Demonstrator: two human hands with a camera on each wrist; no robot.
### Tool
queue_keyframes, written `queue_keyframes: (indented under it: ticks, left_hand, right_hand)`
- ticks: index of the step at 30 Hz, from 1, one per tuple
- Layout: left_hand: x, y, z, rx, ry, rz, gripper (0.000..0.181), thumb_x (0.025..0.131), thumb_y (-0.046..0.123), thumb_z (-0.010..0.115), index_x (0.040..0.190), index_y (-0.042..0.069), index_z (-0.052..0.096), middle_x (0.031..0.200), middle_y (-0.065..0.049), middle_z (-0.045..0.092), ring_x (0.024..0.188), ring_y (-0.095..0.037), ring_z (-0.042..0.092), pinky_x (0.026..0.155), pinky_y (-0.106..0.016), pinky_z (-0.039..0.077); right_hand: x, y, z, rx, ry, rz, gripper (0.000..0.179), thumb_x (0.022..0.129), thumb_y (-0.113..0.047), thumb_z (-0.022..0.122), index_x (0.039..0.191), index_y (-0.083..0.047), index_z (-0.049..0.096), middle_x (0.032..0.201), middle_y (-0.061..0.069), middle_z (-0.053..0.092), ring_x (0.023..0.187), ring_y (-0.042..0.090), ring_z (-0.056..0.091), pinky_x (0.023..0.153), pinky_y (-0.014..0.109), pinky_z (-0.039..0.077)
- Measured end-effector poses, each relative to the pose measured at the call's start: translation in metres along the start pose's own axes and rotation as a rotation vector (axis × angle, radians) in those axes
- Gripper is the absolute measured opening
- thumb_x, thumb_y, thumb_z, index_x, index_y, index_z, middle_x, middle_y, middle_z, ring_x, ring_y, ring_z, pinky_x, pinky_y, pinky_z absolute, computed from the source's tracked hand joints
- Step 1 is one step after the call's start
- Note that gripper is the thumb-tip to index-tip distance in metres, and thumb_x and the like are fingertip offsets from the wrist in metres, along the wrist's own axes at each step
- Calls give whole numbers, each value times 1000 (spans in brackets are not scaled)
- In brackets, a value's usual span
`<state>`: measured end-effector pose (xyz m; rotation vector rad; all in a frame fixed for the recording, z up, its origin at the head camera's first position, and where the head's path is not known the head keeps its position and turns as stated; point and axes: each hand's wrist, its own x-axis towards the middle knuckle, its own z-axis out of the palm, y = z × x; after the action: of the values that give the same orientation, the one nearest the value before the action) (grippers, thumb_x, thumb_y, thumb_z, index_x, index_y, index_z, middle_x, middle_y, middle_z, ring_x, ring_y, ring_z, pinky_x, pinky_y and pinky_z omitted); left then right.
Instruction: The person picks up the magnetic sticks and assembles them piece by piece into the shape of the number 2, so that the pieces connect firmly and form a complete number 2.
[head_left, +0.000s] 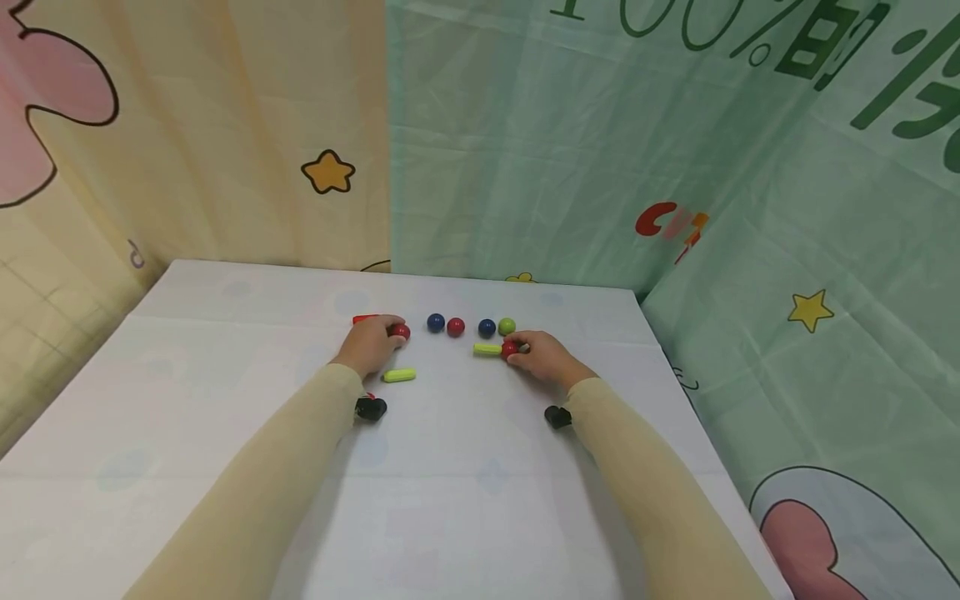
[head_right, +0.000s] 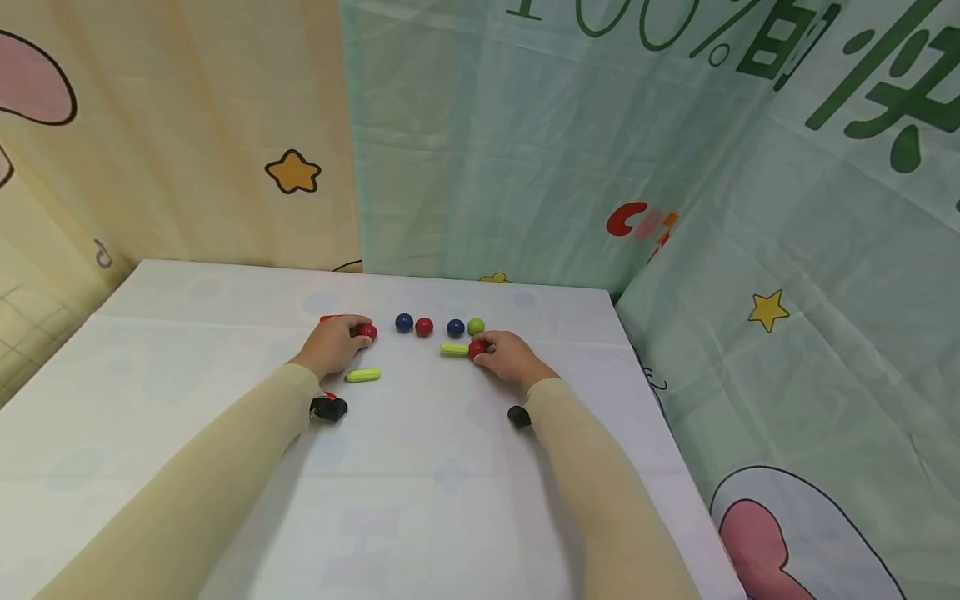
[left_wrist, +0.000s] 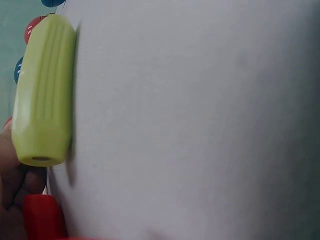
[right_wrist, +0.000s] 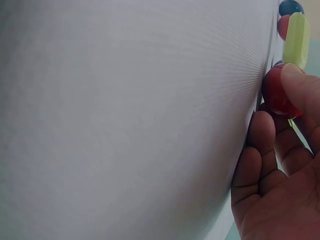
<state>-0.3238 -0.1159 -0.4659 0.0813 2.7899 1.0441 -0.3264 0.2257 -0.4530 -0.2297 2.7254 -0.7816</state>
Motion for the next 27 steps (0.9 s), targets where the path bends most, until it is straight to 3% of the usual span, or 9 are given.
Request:
queue_keyframes:
  ticks: [9, 18, 27]
  left_hand:
    - [0, 2, -1, -14, -17, -12, 53, 104, 23, 68, 154, 15, 53, 156, -17, 54, 144, -40, 48, 120, -59, 41]
    - [-4, 6, -8, 22, -38, 16, 49, 105, 22, 66, 152, 12, 56, 155, -16, 55, 145, -40, 48, 123, -58, 37]
    - [-4, 11, -5, 65, -72, 56, 46, 104, 22, 68, 148, 12, 60, 147, -16, 61, 130, -36, 54, 118, -57, 43]
  right_hand:
    - [-1, -1, 0, 9, -4, 38, 45, 103, -23, 70, 147, -18, 61, 141, 12, 63, 122, 29, 58, 111, 47, 50]
    - [-1, -1, 1, 22, -6, 32, 43, 103, -23, 70, 145, -19, 63, 138, 11, 64, 117, 28, 59, 107, 46, 51]
    - [0, -2, 1, 7, 2, 27, 42, 102, -24, 71, 143, -19, 63, 139, 11, 64, 119, 28, 58, 109, 46, 50]
